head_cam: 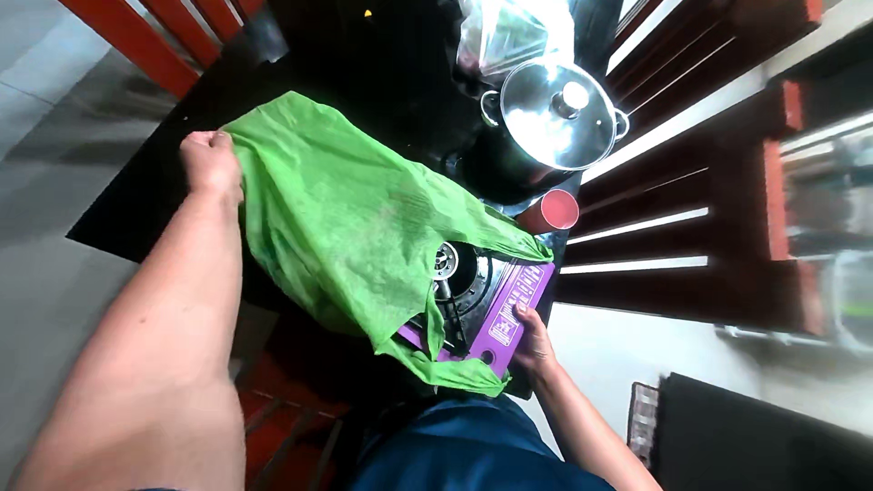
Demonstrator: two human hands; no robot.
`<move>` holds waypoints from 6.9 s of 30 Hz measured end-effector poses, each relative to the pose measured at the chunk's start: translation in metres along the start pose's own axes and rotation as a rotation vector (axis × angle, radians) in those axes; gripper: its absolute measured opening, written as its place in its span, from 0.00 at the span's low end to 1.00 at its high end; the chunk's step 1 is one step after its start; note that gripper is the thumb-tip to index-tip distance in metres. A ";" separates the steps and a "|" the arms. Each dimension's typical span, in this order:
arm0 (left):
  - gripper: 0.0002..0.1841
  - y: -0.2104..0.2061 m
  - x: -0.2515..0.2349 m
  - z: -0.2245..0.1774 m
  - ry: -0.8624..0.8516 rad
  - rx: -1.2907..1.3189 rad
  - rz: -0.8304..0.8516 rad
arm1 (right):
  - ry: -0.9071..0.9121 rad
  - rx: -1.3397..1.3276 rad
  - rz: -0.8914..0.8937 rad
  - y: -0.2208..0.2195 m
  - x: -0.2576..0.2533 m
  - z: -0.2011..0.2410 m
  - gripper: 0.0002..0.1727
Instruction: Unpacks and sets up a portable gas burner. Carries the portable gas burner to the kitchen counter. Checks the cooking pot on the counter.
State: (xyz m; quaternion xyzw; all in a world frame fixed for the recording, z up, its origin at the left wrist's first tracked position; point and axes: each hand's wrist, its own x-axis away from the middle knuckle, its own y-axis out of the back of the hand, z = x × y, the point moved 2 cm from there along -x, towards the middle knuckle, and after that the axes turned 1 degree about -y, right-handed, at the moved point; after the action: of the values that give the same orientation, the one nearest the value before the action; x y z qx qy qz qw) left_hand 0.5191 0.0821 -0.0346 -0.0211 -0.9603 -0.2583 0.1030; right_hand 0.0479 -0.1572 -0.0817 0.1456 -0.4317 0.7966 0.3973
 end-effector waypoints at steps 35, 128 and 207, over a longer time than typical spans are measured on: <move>0.23 -0.073 0.309 0.038 -1.326 -0.260 0.658 | 0.044 -0.011 -0.114 -0.039 -0.021 -0.010 0.20; 0.19 -0.257 0.114 -0.187 -0.048 0.454 0.769 | -0.079 -0.014 -0.180 -0.029 -0.013 -0.023 0.29; 0.30 -0.088 0.276 0.049 0.103 -0.143 0.806 | -0.059 0.390 -0.206 0.068 0.033 0.066 0.20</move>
State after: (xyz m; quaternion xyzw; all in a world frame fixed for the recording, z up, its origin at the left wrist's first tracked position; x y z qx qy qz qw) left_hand 0.2318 0.0274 -0.0614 -0.3899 -0.8484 -0.2639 0.2420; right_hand -0.0323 -0.2145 -0.0627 0.2863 -0.2640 0.8155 0.4281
